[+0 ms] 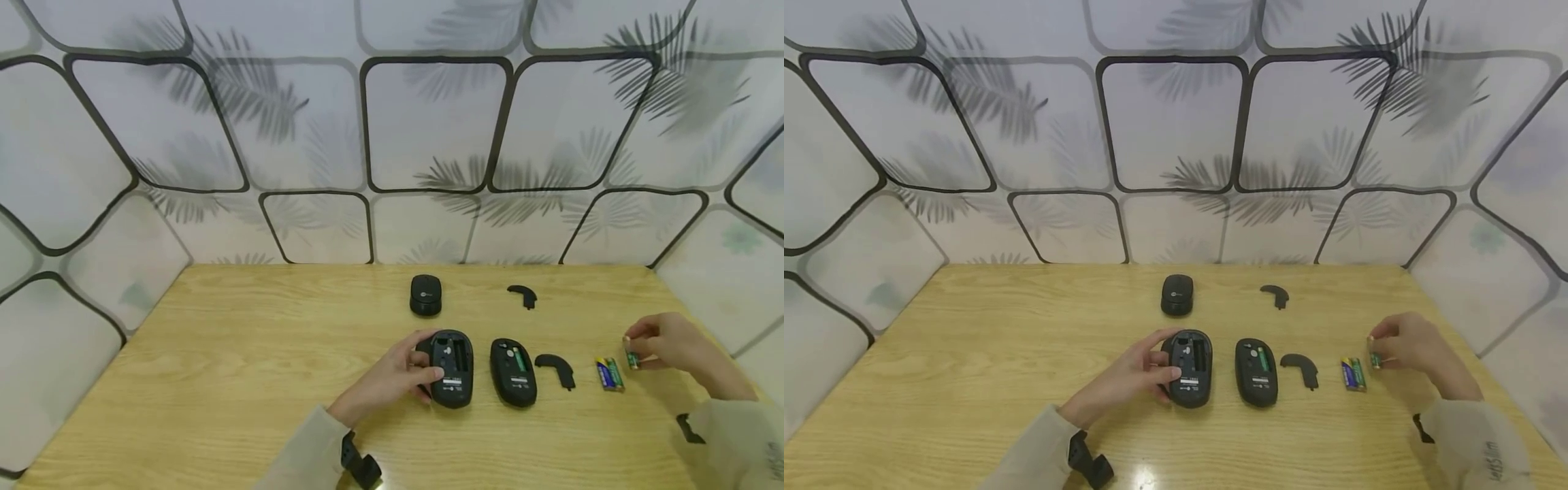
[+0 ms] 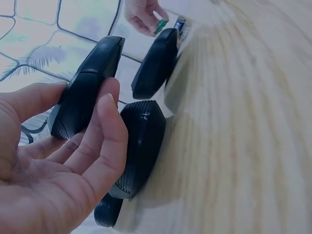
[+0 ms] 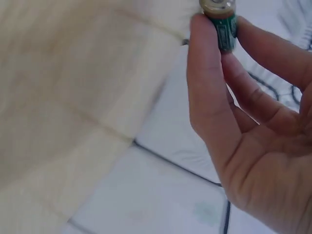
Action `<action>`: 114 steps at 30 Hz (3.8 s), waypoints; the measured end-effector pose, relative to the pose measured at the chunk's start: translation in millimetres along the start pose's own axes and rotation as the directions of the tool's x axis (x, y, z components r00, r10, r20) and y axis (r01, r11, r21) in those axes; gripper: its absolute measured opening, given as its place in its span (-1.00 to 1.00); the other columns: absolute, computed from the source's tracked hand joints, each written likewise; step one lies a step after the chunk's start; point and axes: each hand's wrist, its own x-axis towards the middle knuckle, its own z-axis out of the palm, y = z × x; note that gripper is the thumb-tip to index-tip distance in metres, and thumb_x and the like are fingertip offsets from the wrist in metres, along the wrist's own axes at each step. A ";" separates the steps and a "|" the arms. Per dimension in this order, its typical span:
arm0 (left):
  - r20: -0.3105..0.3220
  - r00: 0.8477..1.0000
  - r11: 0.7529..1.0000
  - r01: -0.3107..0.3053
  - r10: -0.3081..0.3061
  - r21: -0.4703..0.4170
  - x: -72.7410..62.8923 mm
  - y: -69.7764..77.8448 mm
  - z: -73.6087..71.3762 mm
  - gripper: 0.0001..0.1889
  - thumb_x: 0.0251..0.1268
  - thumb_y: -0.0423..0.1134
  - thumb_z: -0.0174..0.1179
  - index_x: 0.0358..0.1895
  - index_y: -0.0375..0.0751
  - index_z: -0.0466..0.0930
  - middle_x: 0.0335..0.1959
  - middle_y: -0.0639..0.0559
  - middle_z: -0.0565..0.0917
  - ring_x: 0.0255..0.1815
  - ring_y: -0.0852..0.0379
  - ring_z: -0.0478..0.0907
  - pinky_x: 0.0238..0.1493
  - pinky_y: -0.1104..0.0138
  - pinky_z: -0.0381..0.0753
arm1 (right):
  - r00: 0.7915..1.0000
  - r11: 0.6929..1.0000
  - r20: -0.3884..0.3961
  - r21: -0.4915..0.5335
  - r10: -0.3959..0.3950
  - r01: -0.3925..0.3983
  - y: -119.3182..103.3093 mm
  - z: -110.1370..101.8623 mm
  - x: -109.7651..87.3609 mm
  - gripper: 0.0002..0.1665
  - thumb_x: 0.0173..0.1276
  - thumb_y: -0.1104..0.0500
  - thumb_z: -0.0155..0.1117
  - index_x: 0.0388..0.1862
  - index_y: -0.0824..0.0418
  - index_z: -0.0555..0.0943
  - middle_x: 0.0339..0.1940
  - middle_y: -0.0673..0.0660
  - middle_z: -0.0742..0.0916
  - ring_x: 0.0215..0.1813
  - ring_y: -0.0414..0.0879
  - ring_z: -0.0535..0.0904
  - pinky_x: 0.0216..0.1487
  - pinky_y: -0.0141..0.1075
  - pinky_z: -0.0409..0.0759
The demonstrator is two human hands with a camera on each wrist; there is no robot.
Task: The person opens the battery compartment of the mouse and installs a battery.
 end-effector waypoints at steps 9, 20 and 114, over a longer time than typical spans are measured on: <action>-0.006 1.000 0.999 -0.010 0.010 -0.053 -3.9 7.9 -2.2 -0.28 0.46 -0.47 0.15 0.60 -0.26 0.06 -0.14 -0.19 0.68 -0.46 0.11 0.64 -0.39 0.26 0.78 | 0.984 0.980 -0.132 0.147 -0.116 0.135 -29.3 12.0 -3.7 -0.65 0.53 0.41 0.14 0.09 0.74 0.43 -0.23 0.07 0.70 -0.30 -0.25 0.67 -0.22 -0.21 0.81; -0.011 1.000 0.998 -0.027 0.027 -0.060 -5.8 12.6 -2.7 -0.29 0.44 -0.47 0.17 0.59 -0.26 0.11 -0.15 -0.19 0.68 -0.44 0.13 0.65 -0.38 0.29 0.77 | 0.963 0.873 -0.187 0.413 -0.197 0.259 -48.5 29.1 -13.1 -0.84 0.50 0.41 0.19 -0.07 0.26 0.68 -0.23 -0.08 0.72 -0.25 -0.17 0.70 -0.20 -0.25 0.81; -0.024 0.998 0.998 -0.054 0.055 0.038 -12.3 22.9 3.3 -0.27 0.47 -0.39 0.18 0.62 -0.13 0.09 -0.30 -0.10 0.60 -0.53 0.16 0.61 -0.34 0.23 0.79 | 0.920 0.784 0.160 0.586 -0.357 0.202 -167.0 157.7 1.5 -0.46 0.67 0.12 -0.01 0.32 0.59 0.34 0.00 0.26 0.68 -0.06 0.04 0.69 -0.41 -0.24 0.78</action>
